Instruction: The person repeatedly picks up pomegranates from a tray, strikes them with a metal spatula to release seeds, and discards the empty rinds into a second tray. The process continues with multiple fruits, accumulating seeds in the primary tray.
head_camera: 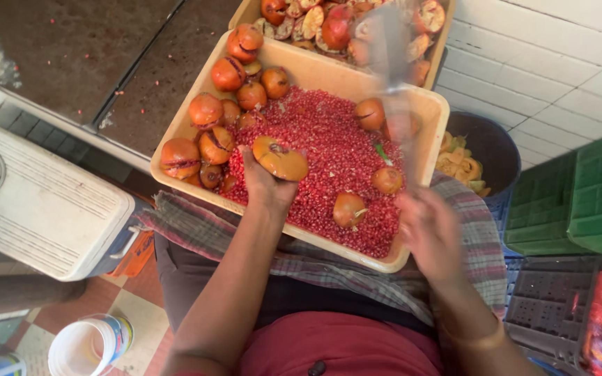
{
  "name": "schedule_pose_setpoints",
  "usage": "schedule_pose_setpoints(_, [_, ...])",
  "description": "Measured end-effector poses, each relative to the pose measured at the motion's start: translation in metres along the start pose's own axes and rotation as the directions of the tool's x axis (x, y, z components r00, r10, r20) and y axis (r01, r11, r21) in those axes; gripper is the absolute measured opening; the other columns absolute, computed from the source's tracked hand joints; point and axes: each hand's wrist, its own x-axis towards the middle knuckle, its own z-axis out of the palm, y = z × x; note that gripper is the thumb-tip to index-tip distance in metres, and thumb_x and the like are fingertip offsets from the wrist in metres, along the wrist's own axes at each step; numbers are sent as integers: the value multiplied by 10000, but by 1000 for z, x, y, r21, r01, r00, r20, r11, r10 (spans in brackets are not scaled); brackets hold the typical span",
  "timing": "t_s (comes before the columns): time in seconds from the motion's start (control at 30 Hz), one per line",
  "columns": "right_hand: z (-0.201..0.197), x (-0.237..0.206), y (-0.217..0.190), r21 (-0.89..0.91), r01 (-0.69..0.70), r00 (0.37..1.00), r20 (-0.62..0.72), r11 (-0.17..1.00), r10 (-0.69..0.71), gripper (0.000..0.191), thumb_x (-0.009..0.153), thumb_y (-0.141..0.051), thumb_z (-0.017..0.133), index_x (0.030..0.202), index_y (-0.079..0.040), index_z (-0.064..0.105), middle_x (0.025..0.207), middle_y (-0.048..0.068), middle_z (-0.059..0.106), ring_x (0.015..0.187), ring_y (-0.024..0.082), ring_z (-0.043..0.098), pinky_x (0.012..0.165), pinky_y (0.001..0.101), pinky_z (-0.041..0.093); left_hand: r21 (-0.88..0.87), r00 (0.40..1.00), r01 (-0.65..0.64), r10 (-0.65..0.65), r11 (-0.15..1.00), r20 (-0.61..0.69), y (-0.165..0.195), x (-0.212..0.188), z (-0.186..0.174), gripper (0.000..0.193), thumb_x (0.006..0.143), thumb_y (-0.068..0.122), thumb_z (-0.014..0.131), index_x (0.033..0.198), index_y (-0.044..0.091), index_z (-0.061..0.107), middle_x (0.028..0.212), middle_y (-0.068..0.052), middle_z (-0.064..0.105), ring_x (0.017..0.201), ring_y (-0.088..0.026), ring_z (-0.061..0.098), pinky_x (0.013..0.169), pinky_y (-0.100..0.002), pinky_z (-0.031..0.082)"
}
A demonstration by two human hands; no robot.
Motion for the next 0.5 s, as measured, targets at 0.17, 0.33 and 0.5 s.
schedule_pose_setpoints(0.17, [0,-17,4,273,228,955,125,935,-269,409,1125,-311,639,790,-98,545,617,23,487,521,126,418,553,281,386,10,982,14,-15,1000,188,-12,6,10,512,1033,608,342,1187,153,520,1078,-68,583,1037,-337,553,951,-678,469])
schedule_pose_setpoints(0.33, [3,-17,-9,-723,136,984,179,677,-6,393,1041,-390,530,869,-40,578,653,57,534,535,160,502,517,342,409,36,992,85,-88,996,93,-4,-3,18,524,1025,549,313,1249,148,564,1141,-101,671,1094,-342,623,962,-623,488])
schedule_pose_setpoints(0.5, [-1,-31,-10,540,279,957,-86,794,-277,354,998,-357,623,902,-28,536,726,94,578,588,177,514,551,343,427,-13,979,24,-20,1000,204,-1,-12,18,528,1089,546,344,1292,108,557,1152,-105,654,1082,-341,627,1004,-634,489])
